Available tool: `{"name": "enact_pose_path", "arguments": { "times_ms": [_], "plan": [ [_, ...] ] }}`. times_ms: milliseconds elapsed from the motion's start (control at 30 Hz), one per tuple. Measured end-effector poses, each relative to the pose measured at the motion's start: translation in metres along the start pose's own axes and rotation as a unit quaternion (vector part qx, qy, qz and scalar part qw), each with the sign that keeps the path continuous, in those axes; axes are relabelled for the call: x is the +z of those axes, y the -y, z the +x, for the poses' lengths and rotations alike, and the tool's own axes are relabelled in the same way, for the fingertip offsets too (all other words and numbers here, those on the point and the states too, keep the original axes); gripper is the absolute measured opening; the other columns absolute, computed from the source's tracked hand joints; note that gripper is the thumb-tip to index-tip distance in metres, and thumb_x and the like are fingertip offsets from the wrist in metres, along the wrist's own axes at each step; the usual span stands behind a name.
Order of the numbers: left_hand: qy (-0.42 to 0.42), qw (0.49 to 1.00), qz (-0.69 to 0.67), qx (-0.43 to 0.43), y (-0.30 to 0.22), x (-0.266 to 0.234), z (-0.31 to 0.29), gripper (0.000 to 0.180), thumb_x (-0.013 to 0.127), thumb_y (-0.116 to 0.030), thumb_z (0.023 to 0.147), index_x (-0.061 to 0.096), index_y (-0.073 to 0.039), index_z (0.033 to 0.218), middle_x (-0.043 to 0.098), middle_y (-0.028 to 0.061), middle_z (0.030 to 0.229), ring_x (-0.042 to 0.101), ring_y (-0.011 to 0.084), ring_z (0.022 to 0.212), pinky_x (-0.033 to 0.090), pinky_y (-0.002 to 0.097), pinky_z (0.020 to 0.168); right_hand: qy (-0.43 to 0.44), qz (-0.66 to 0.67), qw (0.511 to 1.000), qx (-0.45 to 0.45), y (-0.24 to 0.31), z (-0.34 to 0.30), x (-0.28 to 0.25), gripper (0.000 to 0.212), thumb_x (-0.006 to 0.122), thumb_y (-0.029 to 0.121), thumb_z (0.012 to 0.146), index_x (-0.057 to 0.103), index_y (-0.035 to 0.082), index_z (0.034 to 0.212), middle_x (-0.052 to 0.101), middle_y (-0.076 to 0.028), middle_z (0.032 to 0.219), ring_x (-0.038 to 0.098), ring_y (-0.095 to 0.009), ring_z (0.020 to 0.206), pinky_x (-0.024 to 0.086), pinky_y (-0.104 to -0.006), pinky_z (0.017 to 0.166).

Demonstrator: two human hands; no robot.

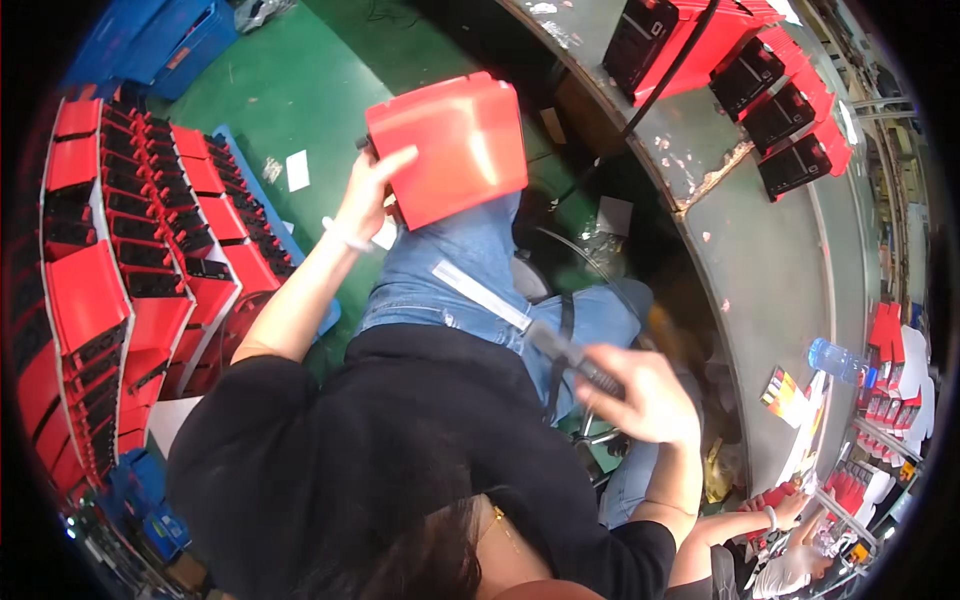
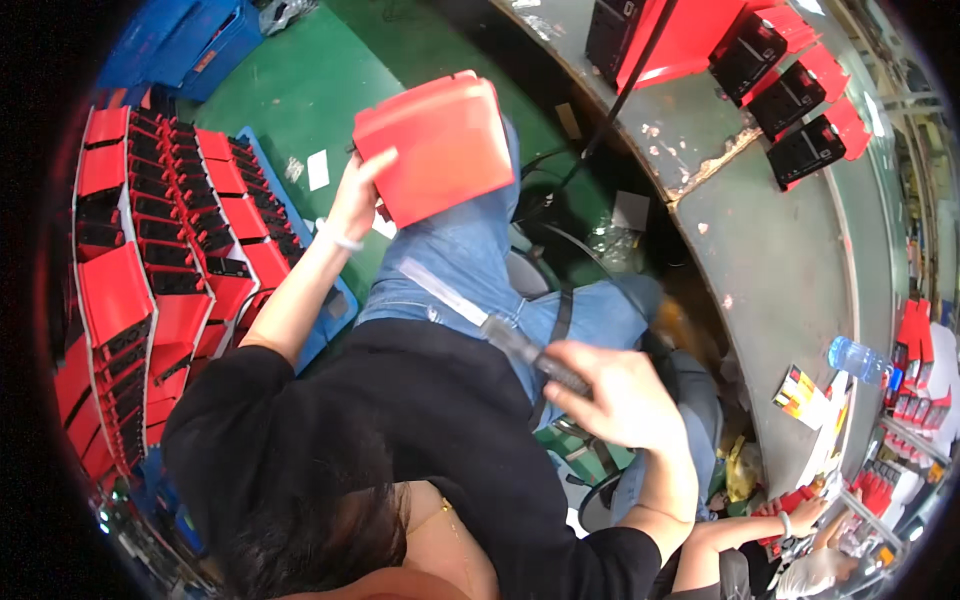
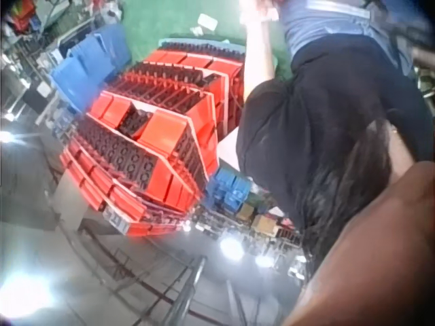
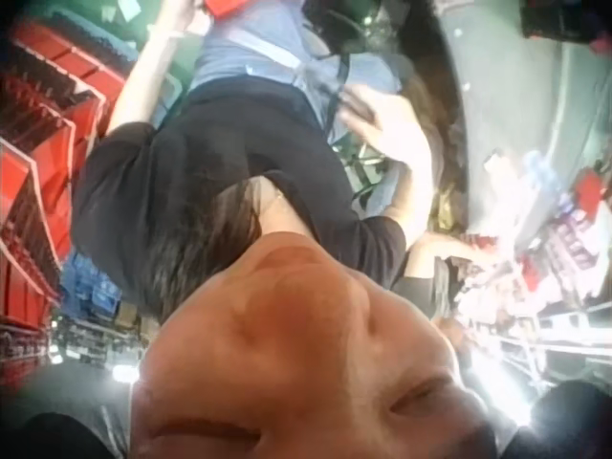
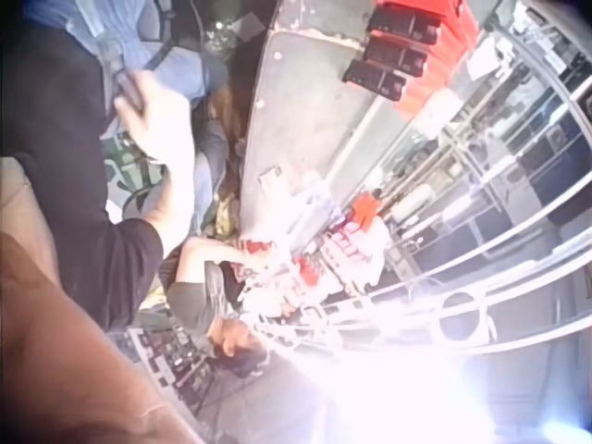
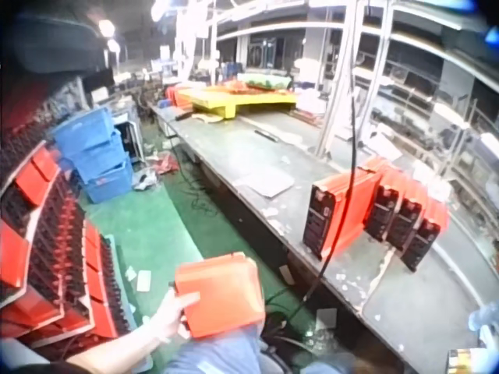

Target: Cleaning and inspecting red power inverter housings using a cloth and compressed air.

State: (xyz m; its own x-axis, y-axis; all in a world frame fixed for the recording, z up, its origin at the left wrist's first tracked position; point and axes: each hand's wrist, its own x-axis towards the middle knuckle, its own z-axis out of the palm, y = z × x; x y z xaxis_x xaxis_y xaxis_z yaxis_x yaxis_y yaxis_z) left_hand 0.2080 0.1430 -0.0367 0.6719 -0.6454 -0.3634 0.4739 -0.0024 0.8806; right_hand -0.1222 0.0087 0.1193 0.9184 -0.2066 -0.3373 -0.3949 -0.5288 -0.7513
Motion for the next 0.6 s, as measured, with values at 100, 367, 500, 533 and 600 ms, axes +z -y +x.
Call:
{"name": "enact_pose_path", "arguments": {
  "times_ms": [100,367,500,533,600],
  "plan": [
    [0.029,0.972,-0.197,-0.125,-0.002,-0.027,0.016,0.048,0.056,-0.038,0.090,0.054,-0.003,0.122,0.062,0.0130,0.119,0.061,0.0249,0.106,0.052,0.0375,0.087,-0.109,-0.079,0.988,0.081,-0.016,0.003,0.001,0.019,0.060,0.008,0.084,0.054,-0.002,0.098,0.060,-0.013,0.066,0.062,-0.019,0.047,0.048,-0.0308,0.048],
    [-0.043,0.942,-0.261,-0.206,-0.012,-0.040,0.005,0.052,0.062,-0.049,0.083,0.058,-0.013,0.121,0.064,0.0082,0.115,0.062,0.0277,0.102,0.051,0.0454,0.086,-0.137,-0.123,0.981,0.055,-0.023,0.035,-0.001,0.033,0.064,0.015,0.081,0.055,0.005,0.111,0.062,-0.019,0.084,0.062,-0.037,0.081,0.049,-0.0419,0.069],
    [-0.048,0.948,-0.236,-0.207,-0.007,-0.039,0.000,0.051,0.062,-0.048,0.083,0.058,-0.014,0.121,0.064,0.0070,0.115,0.062,0.0265,0.103,0.051,0.0455,0.087,-0.092,-0.133,0.987,-0.001,-0.024,0.040,0.005,0.035,0.064,0.018,0.080,0.054,0.003,0.110,0.063,-0.020,0.090,0.061,-0.038,0.086,0.049,-0.0429,0.073],
    [-0.045,0.944,-0.251,-0.210,-0.005,-0.041,-0.002,0.051,0.062,-0.046,0.083,0.057,-0.013,0.122,0.063,0.0072,0.117,0.061,0.0260,0.105,0.050,0.0454,0.089,-0.146,-0.132,0.978,0.071,-0.024,0.045,0.005,0.035,0.064,0.019,0.081,0.054,0.003,0.110,0.062,-0.019,0.092,0.061,-0.038,0.088,0.049,-0.0433,0.075],
    [-0.026,0.943,-0.252,-0.215,0.000,-0.043,-0.002,0.051,0.062,-0.046,0.084,0.057,-0.013,0.122,0.063,0.0072,0.117,0.061,0.0262,0.105,0.050,0.0455,0.089,-0.140,-0.131,0.978,0.088,-0.024,0.044,0.005,0.034,0.063,0.020,0.082,0.055,0.003,0.111,0.063,-0.019,0.092,0.061,-0.038,0.088,0.049,-0.0435,0.075]
  ]
}}
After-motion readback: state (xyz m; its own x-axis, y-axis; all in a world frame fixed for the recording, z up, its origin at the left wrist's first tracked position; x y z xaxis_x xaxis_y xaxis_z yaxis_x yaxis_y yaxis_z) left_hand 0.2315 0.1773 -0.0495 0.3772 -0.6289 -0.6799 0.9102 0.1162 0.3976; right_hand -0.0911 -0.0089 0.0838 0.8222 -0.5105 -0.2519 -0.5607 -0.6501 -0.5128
